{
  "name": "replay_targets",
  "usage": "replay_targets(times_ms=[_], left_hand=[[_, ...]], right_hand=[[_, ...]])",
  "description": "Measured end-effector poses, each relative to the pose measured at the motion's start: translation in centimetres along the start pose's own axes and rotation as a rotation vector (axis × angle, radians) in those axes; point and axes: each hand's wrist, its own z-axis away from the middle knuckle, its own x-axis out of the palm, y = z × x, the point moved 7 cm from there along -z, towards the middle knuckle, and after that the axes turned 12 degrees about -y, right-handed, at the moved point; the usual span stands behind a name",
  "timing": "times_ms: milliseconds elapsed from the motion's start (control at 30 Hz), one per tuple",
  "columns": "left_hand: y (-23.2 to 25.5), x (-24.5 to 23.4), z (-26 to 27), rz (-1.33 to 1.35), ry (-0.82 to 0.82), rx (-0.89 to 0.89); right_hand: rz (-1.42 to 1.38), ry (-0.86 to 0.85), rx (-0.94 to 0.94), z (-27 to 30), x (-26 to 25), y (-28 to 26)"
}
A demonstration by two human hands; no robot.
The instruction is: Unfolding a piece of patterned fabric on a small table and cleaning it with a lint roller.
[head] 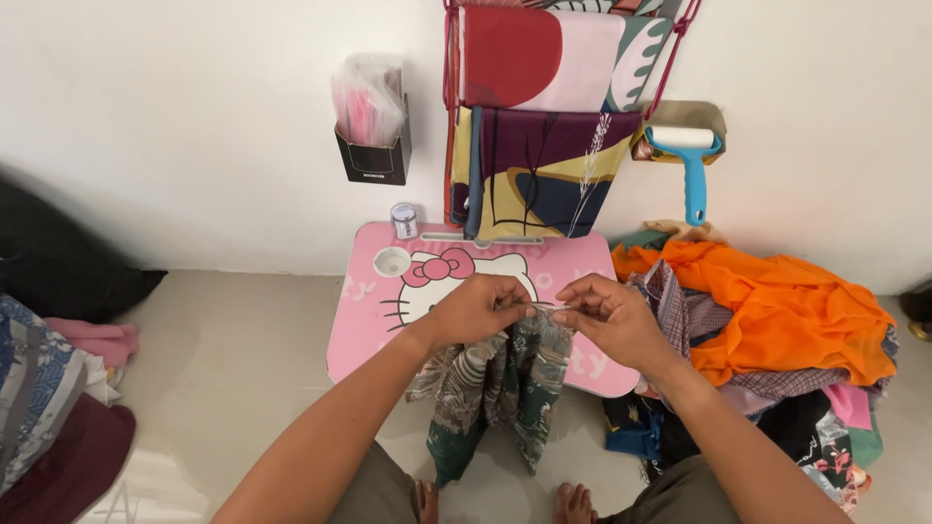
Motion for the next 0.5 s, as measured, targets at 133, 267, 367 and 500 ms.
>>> replay_targets(times_ms=[133, 267, 367, 500], left_hand=[[-0.1, 0.3, 0.0, 0.019, -0.03, 0.004], [-0.2, 0.4, 0.0, 0.026, -0.052, -0.009], [0.0, 0.6, 0.1, 0.041, -0.063, -0.008], [-0.3, 0.9, 0.0, 0.049, -0.087, -0.039]], right_hand=[[0.017, -0.015, -0.014, 0.0, 0.1, -0.3], [0.028, -0.039, -0.026, 0.0, 0.4, -1.3], [0.019, -0.08, -0.033, 0.0, 1.1, -3.0], [0.059, -0.172, -0.037, -0.1, 1.7, -3.2]])
